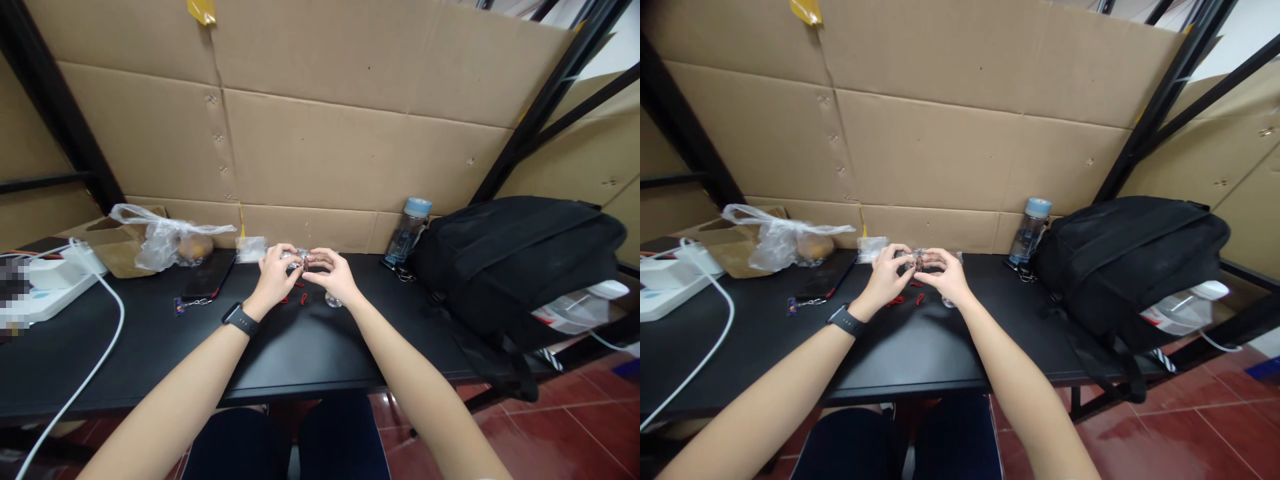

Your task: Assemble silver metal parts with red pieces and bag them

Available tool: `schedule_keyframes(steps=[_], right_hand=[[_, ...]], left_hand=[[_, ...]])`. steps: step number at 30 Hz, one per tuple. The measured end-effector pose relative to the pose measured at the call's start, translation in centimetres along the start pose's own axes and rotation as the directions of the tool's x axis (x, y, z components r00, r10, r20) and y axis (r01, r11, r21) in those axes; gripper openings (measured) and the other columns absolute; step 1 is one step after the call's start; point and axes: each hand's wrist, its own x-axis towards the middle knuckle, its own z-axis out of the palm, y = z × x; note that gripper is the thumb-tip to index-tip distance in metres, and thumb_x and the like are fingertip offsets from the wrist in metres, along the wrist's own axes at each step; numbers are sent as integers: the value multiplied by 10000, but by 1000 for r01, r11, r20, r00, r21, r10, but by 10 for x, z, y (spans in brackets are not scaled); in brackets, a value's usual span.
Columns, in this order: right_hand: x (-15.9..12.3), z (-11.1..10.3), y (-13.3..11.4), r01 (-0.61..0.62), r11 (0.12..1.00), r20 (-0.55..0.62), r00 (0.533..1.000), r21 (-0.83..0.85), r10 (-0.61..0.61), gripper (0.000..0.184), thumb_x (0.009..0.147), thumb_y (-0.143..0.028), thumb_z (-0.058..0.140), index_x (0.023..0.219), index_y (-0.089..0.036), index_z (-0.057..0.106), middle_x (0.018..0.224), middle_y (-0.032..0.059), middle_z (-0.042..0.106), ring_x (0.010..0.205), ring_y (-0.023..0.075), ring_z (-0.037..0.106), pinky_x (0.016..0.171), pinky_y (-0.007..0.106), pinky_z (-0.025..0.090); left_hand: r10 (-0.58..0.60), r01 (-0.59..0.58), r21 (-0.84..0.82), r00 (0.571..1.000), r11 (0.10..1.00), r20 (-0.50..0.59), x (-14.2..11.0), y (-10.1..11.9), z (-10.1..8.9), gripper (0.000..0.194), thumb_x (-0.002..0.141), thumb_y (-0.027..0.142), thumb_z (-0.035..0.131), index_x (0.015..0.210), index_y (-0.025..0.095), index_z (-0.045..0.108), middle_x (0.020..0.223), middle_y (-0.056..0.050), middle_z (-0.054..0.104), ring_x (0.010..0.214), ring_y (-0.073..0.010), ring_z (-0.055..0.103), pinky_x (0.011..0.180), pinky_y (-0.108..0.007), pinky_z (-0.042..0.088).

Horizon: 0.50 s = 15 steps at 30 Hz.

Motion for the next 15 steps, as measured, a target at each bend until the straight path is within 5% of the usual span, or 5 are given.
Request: schedule_keyframes(steps=[8,15], right_hand=[[3,-4,9,-8,1000,31,999,-22,9,493,604,-337,919,1005,-195,670,1025,57,724,956,227,730,925,395,593],[6,-14,11,18,968,151,988,-249,21,316,866,-482,691,1000,-198,730,1026,68,724,918,214,707,719,309,606]], left_hand=[[-1,2,-8,1000,1000,4,-2,2,2,86,892,268,667,894,246,750,1201,-67,604,1181,-282,515,999,-469,375],[-32,32,-16,999,999,-18,-2,-1,5,86,888,322,701,879,266,767,1174,-53,598,1171,-268,520,1029,-469,366]])
